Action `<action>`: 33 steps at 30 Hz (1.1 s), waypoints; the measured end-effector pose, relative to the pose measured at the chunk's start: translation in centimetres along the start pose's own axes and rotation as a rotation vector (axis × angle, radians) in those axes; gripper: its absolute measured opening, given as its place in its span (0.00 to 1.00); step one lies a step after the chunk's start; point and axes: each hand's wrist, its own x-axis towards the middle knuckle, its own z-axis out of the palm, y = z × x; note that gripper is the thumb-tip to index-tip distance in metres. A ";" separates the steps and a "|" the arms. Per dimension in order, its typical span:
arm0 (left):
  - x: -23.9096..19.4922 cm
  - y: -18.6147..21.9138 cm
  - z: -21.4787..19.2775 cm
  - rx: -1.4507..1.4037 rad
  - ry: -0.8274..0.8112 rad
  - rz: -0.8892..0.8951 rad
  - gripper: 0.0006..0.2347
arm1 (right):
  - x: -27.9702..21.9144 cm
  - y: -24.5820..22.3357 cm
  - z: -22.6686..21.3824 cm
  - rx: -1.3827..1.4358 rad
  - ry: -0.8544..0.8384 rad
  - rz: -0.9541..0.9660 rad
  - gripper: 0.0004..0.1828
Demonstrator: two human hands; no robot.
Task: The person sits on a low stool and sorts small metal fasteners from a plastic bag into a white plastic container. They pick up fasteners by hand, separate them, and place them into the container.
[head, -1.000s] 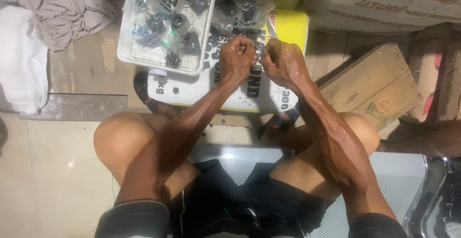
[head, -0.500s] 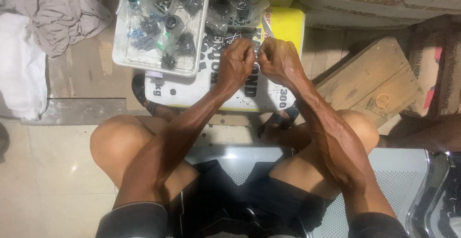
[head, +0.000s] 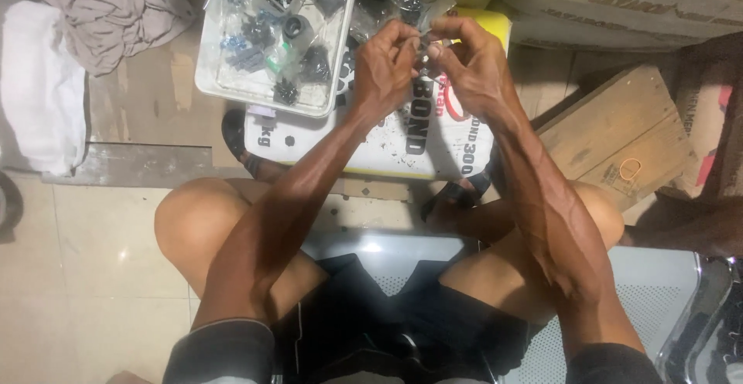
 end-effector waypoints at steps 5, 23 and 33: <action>-0.9 -1.4 -0.1 -0.006 0.030 -0.018 0.06 | 0.9 0.9 1.6 0.079 -0.015 0.032 0.03; -6.6 -6.2 -2.3 0.914 -0.201 -0.502 0.12 | 2.8 13.1 3.1 -0.666 0.045 0.092 0.12; -7.1 -8.3 -2.8 0.867 -0.134 -0.179 0.07 | 0.9 22.3 5.4 -1.185 0.033 -0.060 0.11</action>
